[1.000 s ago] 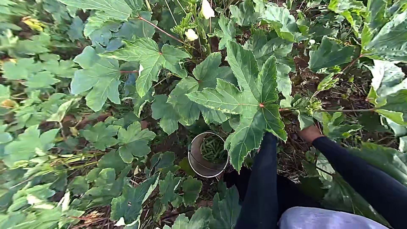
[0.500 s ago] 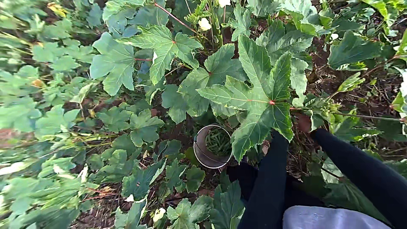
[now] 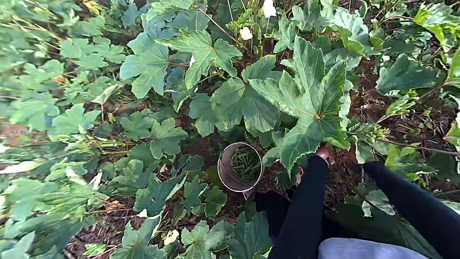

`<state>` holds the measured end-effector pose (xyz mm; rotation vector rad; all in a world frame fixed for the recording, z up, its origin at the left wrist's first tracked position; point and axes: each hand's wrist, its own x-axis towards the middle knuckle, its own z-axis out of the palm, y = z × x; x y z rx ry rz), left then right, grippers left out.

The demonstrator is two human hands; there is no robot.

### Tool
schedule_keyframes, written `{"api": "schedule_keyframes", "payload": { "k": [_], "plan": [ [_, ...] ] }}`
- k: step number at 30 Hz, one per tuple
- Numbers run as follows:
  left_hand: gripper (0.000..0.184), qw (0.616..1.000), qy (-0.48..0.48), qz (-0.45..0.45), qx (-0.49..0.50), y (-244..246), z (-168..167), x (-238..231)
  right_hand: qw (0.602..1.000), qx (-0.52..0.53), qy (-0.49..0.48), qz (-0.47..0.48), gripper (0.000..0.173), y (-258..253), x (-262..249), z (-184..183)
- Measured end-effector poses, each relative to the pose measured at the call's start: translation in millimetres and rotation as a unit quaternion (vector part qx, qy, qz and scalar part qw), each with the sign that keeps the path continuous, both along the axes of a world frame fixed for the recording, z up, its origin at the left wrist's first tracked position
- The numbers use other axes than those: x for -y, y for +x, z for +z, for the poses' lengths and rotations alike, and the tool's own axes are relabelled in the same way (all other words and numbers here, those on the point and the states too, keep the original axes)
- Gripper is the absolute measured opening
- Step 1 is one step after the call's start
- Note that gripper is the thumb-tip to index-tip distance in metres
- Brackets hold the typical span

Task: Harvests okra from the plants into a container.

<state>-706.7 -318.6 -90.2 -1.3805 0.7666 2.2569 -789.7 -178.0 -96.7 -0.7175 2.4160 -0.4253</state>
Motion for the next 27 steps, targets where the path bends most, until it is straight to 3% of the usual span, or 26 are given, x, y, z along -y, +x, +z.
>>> {"api": "schedule_keyframes", "payload": {
  "k": [2, 3, 4, 5, 6, 8, 9, 12, 15, 18, 20, 23, 27],
  "plan": [
    [0.034, 1.0, 0.012, 0.023, -0.008, 4.6, -4.1, -15.6, 0.98, 0.11, 0.005, -0.165, 0.046, 8.1, 22.7, 25.8],
    [0.034, 0.999, -0.026, 0.03, -0.035, 9.8, 4.7, -23.4, 0.978, 0.122, 0.045, -0.166, 0.046, 7.3, 33.6, 44.3],
    [0.033, 0.992, -0.092, 0.036, -0.074, 17.9, 23.5, -28.1, 0.982, 0.113, 0.117, -0.094, 0.049, 1.8, 38.0, 58.3],
    [0.032, 0.982, -0.164, 0.005, -0.09, 28.2, 42.6, -26.7, 0.991, 0.04, 0.125, -0.038, 0.049, 6.5, 35.1, 57.9],
    [0.036, 0.98, -0.186, -0.069, -0.012, 30.4, 81.9, -18.3, 0.991, -0.118, 0.017, -0.058, 0.045, 20.9, 27.3, 29.3],
    [0.041, 0.977, -0.168, -0.105, -0.081, 48.8, 84.4, -3.4, 0.992, 0.062, 0.091, -0.056, 0.05, -1.6, 40.4, 67.0],
    [0.042, 0.973, -0.171, -0.094, -0.125, 68.0, 79.0, 5.3, 0.99, 0.086, 0.099, -0.057, 0.049, -9.7, 42.5, 67.6],
    [0.037, 0.969, -0.172, -0.072, -0.163, 148.7, 94.2, 43.4, 0.989, 0.084, 0.12, -0.024, 0.046, -1.6, 34.2, 76.5],
    [0.034, 0.964, -0.238, -0.079, -0.09, 230.5, 112.9, 93.2, 0.984, 0.068, 0.165, -0.001, 0.049, 16.2, 24.9, 101.1],
    [0.04, 0.93, -0.337, -0.127, 0.067, 282.8, 97.2, 141.6, 0.981, 0.086, 0.172, -0.022, 0.049, 25.3, 27.4, 120.1],
    [0.042, 0.91, -0.369, -0.122, 0.143, 297.1, 72.4, 165.9, 0.987, 0.088, 0.121, -0.066, 0.046, 28.9, 31.0, 132.5],
    [0.044, 0.902, -0.371, -0.08, 0.206, 292.3, 39.4, 192.6, 0.984, 0.059, 0.009, -0.168, 0.046, 31.3, 35.4, 139.0],
    [0.043, 0.909, -0.341, -0.03, 0.238, 282.2, -11.7, 199.6, 0.969, 0.025, -0.021, -0.245, 0.048, 24.5, 30.5, 131.3]
  ]
}}
